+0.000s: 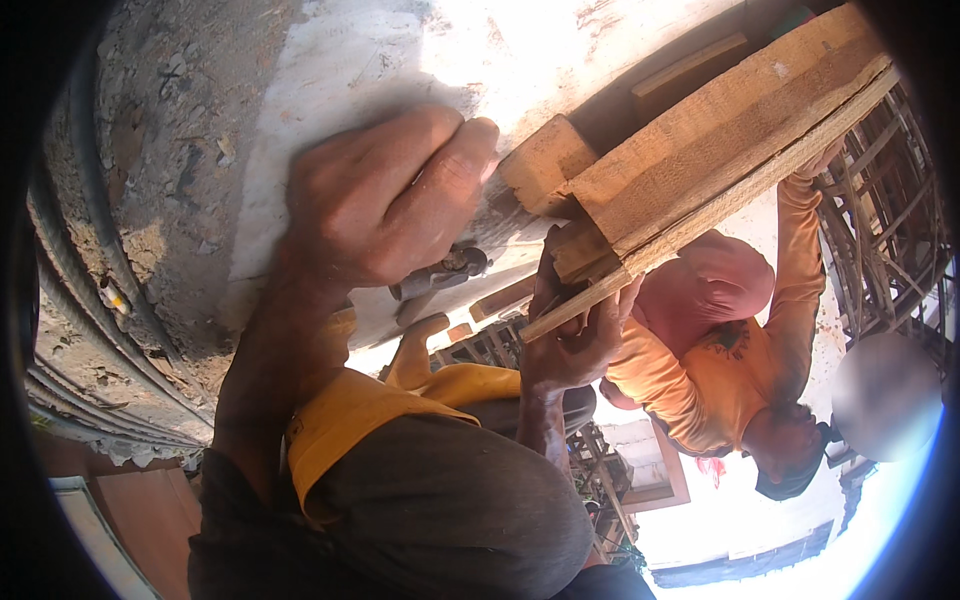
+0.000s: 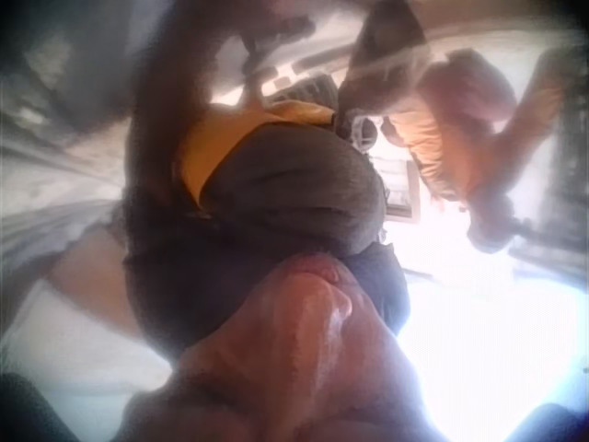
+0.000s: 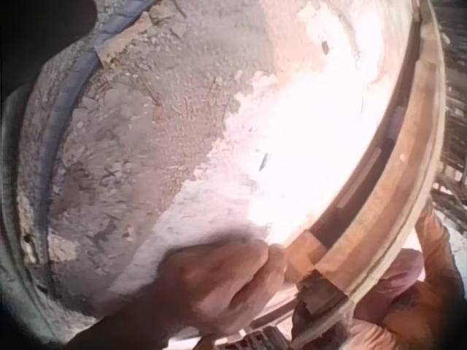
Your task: The person assembles a wood frame by aligning boards and hammering nails into them, while another person assists by holding parts in place.
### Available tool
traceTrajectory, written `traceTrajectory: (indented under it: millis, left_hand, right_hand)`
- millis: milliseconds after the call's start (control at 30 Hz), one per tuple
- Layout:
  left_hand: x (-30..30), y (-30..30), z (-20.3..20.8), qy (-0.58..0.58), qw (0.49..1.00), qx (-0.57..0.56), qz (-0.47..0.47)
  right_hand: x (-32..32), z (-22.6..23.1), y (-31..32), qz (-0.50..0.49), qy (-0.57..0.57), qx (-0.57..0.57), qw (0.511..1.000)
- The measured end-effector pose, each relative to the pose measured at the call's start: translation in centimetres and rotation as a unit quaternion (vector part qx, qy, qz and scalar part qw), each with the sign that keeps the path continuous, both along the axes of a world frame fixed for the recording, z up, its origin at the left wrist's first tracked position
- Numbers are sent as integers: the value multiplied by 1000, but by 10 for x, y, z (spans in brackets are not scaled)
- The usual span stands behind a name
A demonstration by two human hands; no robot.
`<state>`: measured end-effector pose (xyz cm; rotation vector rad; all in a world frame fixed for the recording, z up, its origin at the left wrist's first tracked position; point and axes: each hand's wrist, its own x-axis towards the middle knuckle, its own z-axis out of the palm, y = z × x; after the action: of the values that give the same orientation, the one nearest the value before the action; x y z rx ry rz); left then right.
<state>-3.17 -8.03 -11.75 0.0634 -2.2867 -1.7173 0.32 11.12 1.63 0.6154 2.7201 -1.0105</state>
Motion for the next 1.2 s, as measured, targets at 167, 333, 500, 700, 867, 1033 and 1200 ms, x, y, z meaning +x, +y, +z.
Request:
traceTrajectory:
  millis: [167,333,500,700,867,1033,1200]
  left_hand:
    - [-1,4,-3,30,999,14,25]
    - [0,3,4,2,999,-31,9]
    - [-2,4,7,3,999,-32,11]
    - [25,36,53,-226,951,188,-98]
    - [45,57,78,-215,952,219,-11]
    - [49,68,91,-345,820,433,-145]
    - [50,83,84,-335,780,516,-114]
  right_hand:
    - [14,0,16,239,91,147,956]
    - [16,1,22,247,132,272,921]
    - [9,-1,23,284,125,324,894]
    - [-2,20,3,325,104,379,860]
    - [2,24,4,295,53,311,902]
    - [1,26,10,296,39,318,900]
    - [0,28,3,291,22,326,899]
